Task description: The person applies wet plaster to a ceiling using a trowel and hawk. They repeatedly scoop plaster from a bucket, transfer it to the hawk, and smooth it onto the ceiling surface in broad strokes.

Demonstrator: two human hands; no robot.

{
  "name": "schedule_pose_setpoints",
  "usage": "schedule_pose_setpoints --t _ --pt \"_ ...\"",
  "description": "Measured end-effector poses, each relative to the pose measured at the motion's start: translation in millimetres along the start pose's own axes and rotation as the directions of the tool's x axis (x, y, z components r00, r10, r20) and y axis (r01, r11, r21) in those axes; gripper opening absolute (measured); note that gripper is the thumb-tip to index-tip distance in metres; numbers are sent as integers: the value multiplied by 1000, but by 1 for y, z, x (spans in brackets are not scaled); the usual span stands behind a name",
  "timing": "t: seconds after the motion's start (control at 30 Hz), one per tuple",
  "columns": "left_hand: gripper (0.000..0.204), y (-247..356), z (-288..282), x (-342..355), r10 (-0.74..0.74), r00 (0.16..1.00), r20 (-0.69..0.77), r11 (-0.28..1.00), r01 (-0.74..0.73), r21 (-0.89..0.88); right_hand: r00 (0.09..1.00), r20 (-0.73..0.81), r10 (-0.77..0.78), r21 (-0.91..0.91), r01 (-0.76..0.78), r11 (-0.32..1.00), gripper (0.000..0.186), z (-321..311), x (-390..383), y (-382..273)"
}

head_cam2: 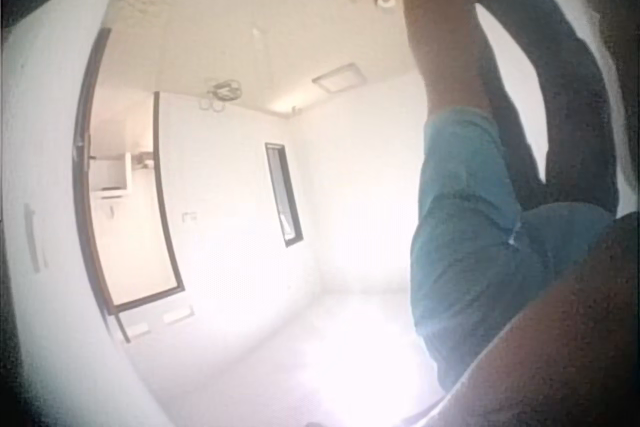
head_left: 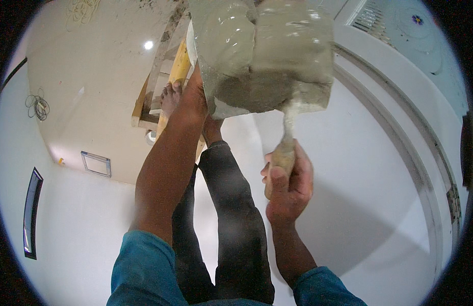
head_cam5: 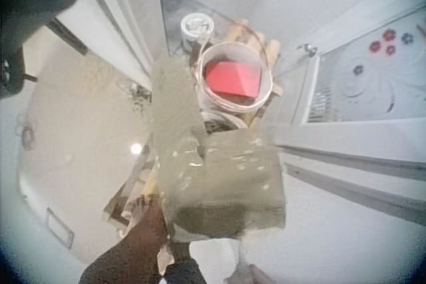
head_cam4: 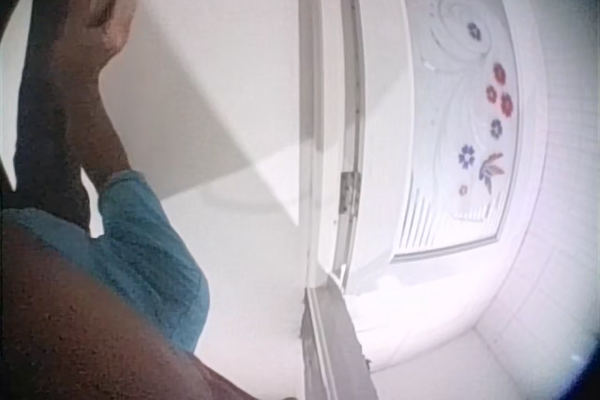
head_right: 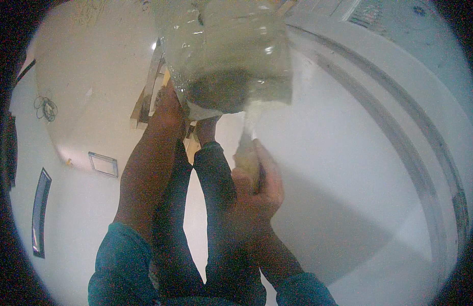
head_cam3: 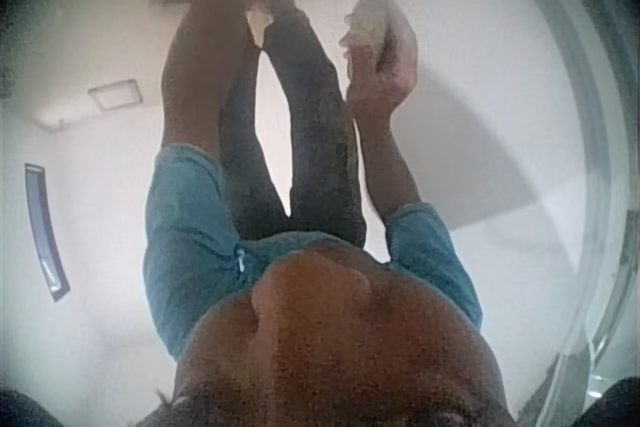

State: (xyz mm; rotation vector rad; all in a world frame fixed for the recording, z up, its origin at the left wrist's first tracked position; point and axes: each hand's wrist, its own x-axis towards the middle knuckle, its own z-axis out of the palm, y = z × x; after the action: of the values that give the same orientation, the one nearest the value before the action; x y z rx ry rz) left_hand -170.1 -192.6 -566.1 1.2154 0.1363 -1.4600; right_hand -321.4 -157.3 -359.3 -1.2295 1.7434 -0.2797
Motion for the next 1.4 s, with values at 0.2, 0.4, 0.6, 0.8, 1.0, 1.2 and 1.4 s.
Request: schedule_pose_setpoints --t 0.2,0.4,0.6,0.8,1.0,1.2,1.4 --pt "43 11 -10 -2 0 1000 19 997 1 -72 966 68 251 208 -259 943 49 -10 40 9" --pt "42 31 -16 -44 -26 999 39 955 36 -295 975 222 8 -250 48 967 40 21 108 60" --pt "41 60 40 -119 -42 997 69 822 74 -565 866 298 -401 -149 457 877 46 -26 53 13" --pt "40 76 128 -220 -72 990 124 646 141 -750 925 238 -296 -74 321 944 44 -116 -55 -64" --pt "40 122 213 -317 -31 975 221 598 195 -777 969 152 -195 842 -23 538 45 -199 -122 -125" --pt "39 211 285 -415 77 877 474 766 252 -592 994 -56 -97 639 110 761 57 -316 -174 -148" --pt "31 274 380 -455 236 723 649 901 -412 132 879 -287 -380 531 476 701 62 -418 -200 -173"
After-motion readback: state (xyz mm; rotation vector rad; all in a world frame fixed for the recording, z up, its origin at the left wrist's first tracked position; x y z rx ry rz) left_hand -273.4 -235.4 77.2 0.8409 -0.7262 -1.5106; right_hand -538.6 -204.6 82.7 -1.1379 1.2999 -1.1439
